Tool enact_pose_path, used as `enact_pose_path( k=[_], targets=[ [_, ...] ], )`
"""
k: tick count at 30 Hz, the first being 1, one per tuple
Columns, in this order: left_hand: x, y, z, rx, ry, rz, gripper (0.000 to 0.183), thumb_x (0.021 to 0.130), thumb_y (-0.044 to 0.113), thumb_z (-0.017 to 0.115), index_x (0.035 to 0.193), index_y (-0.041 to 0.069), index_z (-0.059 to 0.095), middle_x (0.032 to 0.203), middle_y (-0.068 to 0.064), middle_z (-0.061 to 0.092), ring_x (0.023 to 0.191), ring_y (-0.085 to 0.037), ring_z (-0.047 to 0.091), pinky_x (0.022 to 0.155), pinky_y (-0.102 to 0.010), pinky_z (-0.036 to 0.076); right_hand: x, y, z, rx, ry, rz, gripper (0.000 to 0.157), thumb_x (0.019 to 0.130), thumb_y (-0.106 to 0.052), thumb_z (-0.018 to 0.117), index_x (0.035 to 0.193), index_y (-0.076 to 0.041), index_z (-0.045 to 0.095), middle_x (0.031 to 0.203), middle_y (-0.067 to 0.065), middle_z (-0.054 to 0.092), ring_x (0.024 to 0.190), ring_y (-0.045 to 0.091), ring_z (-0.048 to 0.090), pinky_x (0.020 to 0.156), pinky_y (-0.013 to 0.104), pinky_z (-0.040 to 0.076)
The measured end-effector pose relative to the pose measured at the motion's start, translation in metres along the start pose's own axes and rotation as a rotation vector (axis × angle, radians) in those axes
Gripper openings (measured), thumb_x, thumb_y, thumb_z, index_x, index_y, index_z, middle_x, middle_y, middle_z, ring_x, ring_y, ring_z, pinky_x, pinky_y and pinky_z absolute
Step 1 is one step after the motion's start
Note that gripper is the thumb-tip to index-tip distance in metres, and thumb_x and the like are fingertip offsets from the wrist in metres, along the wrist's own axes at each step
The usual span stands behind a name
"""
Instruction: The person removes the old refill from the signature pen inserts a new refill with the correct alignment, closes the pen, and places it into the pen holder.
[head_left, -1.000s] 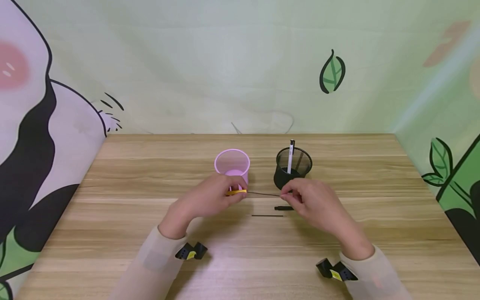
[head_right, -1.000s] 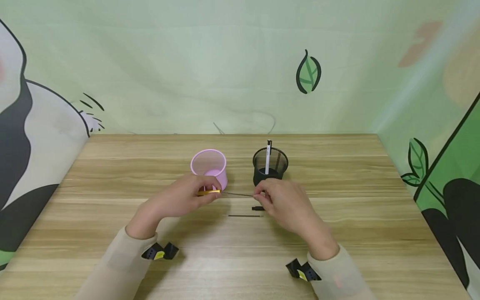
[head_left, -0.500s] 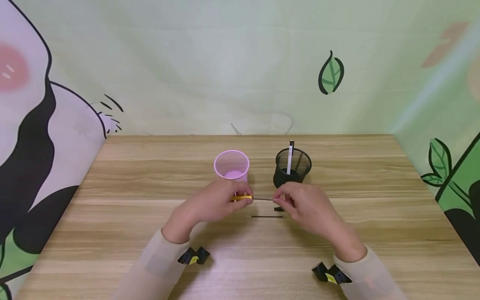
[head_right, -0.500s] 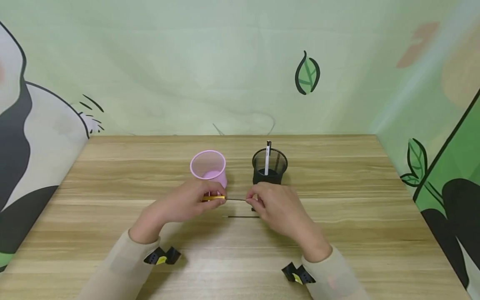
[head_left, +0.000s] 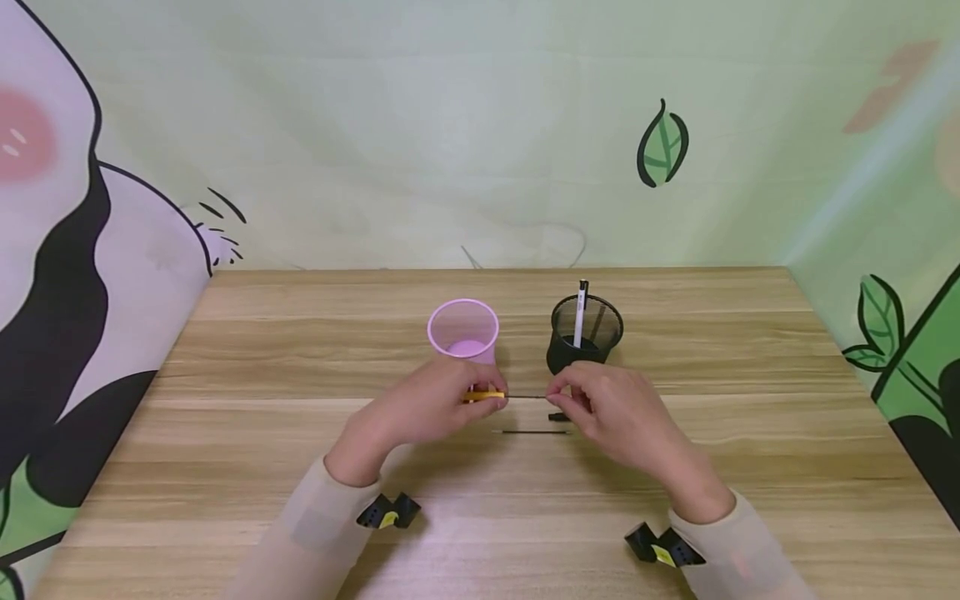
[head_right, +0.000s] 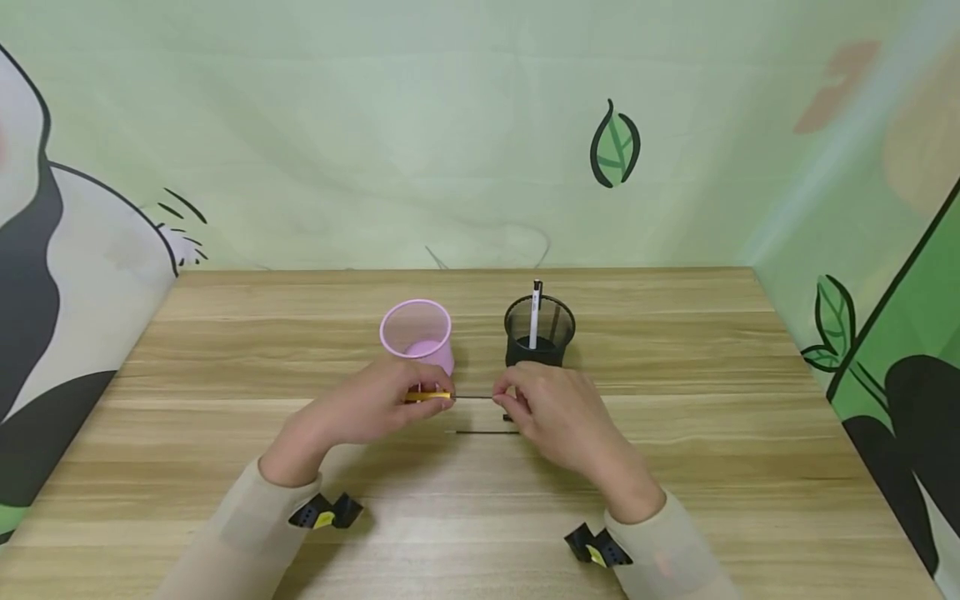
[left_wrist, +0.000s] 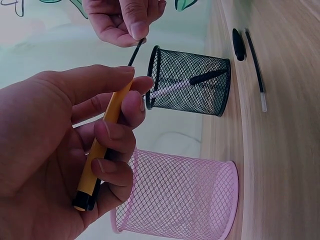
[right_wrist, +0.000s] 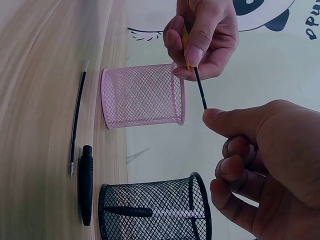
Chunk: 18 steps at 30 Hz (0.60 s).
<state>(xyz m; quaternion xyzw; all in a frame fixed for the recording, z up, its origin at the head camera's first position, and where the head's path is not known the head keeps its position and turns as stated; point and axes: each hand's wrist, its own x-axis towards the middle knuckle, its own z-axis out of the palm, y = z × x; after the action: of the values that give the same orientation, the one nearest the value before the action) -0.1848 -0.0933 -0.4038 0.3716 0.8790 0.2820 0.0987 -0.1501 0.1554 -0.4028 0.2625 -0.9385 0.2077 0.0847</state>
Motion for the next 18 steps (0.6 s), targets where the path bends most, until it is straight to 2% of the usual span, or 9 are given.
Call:
enact_pose_path(
  k=[6,18],
  targets=[
    [0.0002,0.0003,0.0015,-0.001,-0.006,-0.006,0.016,0.096,0.030,0.060,0.103,0.019,0.069,0.087,0.015,0.063,0.079,-0.003,0.058,0.074,-0.023,0.048,-0.0004,0.0002,-0.0003,0.004,0.014,-0.011,0.005,0.091,-0.028,0.068,0.089,-0.024,0.070,0.063,-0.016,0.047,0.054,0.000,0.041,0.051,0.021,0.034],
    [0.0025,-0.0007,0.0046,0.007,0.005,0.035,0.016,0.097,0.030,0.058,0.102,0.020,0.069,0.089,0.016,0.066,0.076,0.000,0.058,0.073,-0.021,0.048,-0.0003,-0.0021,0.0027,0.014,0.020,-0.017,0.003,0.090,-0.026,0.069,0.089,-0.023,0.070,0.065,-0.015,0.048,0.056,0.001,0.042,0.051,0.020,0.035]
  ],
)
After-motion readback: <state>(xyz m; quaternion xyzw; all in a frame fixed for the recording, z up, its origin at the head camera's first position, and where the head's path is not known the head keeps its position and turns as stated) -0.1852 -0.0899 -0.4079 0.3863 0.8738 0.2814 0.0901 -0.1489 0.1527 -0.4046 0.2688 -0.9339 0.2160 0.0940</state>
